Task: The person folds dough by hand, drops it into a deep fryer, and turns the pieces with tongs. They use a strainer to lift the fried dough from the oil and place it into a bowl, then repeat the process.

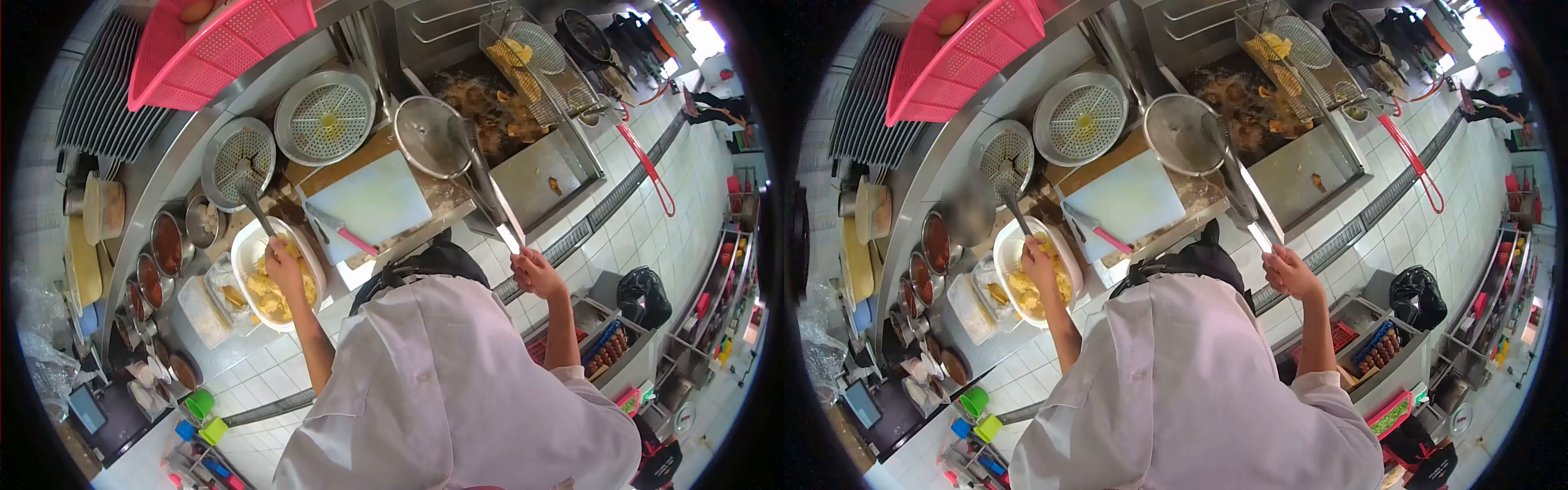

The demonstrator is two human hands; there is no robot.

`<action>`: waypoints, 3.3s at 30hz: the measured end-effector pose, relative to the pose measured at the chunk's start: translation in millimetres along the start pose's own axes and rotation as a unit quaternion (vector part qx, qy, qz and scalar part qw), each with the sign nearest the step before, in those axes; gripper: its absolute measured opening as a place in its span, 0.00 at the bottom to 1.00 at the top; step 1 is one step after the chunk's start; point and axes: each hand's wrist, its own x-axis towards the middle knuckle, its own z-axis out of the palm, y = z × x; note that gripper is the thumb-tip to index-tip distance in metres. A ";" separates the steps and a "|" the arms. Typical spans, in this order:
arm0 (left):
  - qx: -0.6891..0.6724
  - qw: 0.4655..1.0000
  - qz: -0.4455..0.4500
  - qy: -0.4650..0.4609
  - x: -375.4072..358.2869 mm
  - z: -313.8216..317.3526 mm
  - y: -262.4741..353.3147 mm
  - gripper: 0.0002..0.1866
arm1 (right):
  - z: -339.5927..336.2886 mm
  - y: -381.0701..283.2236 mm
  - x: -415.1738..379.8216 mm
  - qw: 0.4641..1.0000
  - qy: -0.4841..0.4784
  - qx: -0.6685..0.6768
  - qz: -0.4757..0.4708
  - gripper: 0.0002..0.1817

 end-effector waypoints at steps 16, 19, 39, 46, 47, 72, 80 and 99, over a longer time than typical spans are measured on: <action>0.004 0.999 -0.015 -0.039 -6.1 5.2 10.8 0.28 | 38.0 47.2 19.2 0.969 0.155 -0.167 -0.098 0.17; 0.024 0.998 -0.016 -0.052 -3.3 5.1 14.7 0.27 | 33.1 67.1 12.7 0.962 0.203 -0.155 -0.094 0.16; 0.053 0.991 0.008 -0.126 23.1 -4.1 2.2 0.24 | 30.2 118.2 -21.3 0.953 0.265 -0.077 -0.126 0.17; 0.074 0.930 0.361 -0.003 -38.4 44.0 70.3 0.17 | 57.3 206.1 -88.5 0.936 0.325 -0.020 -0.136 0.17; 0.056 0.924 0.354 -0.135 -77.8 54.5 94.4 0.14 | 63.1 225.9 -100.6 0.926 0.350 -0.028 -0.136 0.17; 0.489 0.236 0.496 -0.678 -402.8 622.1 -498.7 0.18 | 23.2 536.3 116.5 0.403 0.662 0.628 -0.069 0.16; 0.473 0.199 0.597 -0.616 -412.3 662.0 -574.5 0.14 | 3.0 539.2 112.5 0.370 0.692 0.613 -0.089 0.19; 0.127 0.419 0.335 -0.834 -323.5 214.4 -91.1 0.05 | 81.5 516.7 67.2 0.547 0.589 0.587 -0.103 0.19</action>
